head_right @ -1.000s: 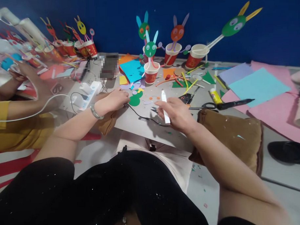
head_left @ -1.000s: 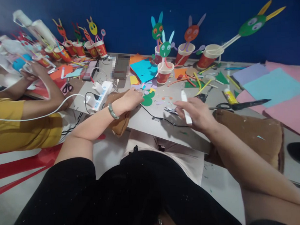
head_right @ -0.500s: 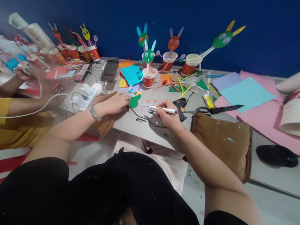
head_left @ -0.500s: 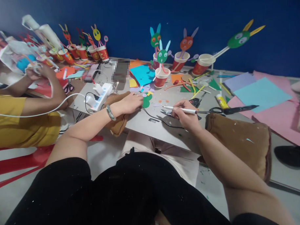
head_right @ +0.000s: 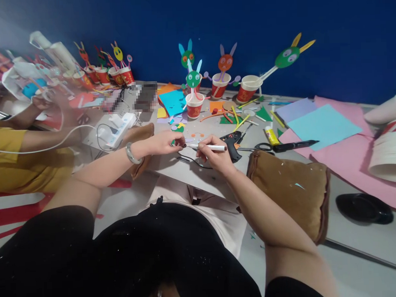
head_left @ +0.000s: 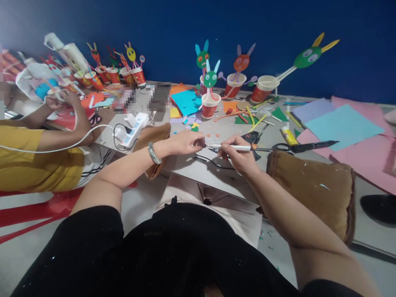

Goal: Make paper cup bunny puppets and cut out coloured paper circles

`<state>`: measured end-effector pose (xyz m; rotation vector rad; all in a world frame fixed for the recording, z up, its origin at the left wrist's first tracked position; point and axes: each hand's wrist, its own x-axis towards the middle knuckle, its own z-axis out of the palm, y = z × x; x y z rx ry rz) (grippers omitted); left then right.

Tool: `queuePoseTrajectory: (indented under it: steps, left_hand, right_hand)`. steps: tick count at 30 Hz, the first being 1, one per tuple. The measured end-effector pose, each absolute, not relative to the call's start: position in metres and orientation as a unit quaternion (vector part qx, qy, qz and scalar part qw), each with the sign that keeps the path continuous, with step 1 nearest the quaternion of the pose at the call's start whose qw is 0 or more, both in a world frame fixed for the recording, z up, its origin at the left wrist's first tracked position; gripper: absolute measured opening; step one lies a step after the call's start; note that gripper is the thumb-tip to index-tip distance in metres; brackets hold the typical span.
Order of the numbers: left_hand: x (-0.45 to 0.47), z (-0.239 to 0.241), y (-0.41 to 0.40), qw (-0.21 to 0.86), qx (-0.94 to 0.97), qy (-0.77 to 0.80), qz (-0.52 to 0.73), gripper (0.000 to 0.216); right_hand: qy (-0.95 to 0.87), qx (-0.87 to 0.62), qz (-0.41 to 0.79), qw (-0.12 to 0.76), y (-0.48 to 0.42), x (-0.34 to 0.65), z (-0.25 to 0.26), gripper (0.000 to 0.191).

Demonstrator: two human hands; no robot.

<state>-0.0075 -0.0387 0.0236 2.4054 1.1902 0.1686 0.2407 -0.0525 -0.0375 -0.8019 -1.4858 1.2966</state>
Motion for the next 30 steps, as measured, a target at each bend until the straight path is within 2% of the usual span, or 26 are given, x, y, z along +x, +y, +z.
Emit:
queuePoseTrajectory:
  steps: [6,11,16,18,25,30]
  left_hand:
    - [-0.004,0.024,-0.037,0.282,0.87,0.387,0.116,0.013]
    - [0.008,0.015,-0.04,0.469,0.758,0.369,0.262,0.005]
    - [0.037,0.01,-0.074,0.574,0.607,0.402,0.375,0.025]
    - [0.043,0.011,-0.094,0.565,0.609,0.397,0.389,0.025]
    - [0.04,0.002,-0.168,0.418,0.71,0.408,0.393,0.03]
    - [0.036,-0.004,-0.197,0.424,0.723,0.412,0.358,0.036]
  right_hand:
    - [-0.588,-0.323,0.565,0.48,-0.048,0.242,-0.042,0.06]
    - [-0.543,-0.29,0.624,0.481,-0.048,0.24,-0.037,0.064]
    - [-0.531,-0.246,0.642,0.495,-0.075,0.229,-0.021,0.057]
    - [-0.535,-0.249,0.634,0.5,-0.093,0.227,-0.017,0.055]
    - [-0.49,-0.238,0.691,0.474,-0.164,0.223,-0.031,0.053]
    - [-0.463,-0.235,0.7,0.491,-0.201,0.213,-0.043,0.052]
